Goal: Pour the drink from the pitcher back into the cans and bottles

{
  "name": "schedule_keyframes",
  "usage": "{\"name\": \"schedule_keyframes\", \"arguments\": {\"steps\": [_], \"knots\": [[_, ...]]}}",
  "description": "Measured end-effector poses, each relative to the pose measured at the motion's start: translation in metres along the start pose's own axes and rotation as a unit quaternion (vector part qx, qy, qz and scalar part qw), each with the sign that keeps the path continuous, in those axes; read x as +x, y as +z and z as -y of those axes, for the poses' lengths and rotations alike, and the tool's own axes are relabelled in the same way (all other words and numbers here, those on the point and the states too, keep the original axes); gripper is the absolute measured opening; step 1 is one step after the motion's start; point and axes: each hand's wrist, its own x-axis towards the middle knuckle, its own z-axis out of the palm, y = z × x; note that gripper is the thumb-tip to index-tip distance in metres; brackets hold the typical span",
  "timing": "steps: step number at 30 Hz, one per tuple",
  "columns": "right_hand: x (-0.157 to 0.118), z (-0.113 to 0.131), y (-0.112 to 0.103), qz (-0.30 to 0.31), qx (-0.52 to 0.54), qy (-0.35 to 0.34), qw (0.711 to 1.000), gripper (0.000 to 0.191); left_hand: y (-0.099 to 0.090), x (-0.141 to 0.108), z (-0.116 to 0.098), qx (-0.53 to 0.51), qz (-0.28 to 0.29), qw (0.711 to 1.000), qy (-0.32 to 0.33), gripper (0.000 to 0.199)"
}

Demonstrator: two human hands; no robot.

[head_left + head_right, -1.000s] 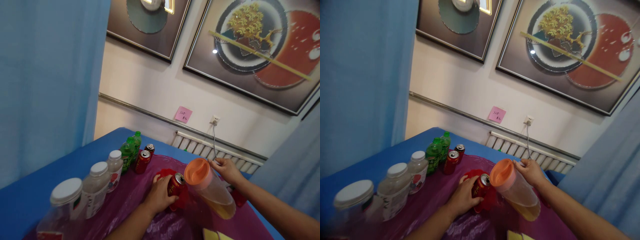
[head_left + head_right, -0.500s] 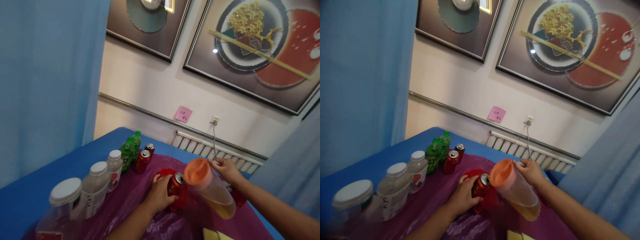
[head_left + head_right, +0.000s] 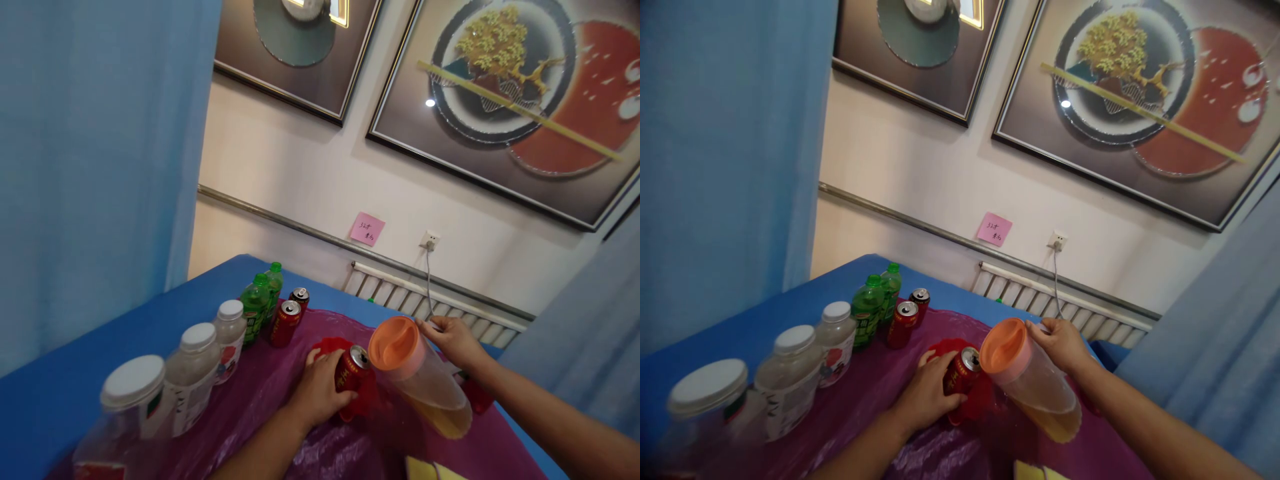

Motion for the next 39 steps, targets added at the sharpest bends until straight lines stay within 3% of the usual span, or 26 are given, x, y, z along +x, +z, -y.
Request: {"name": "schedule_keyframes", "arguments": {"steps": [39], "knots": [[-0.0018,0.0030,0.0001,-0.004,0.013,0.007,1.000,0.053,0.0033,0.0003,0.0035,0.003,-0.007,1.000,0.001,0.077]]}}
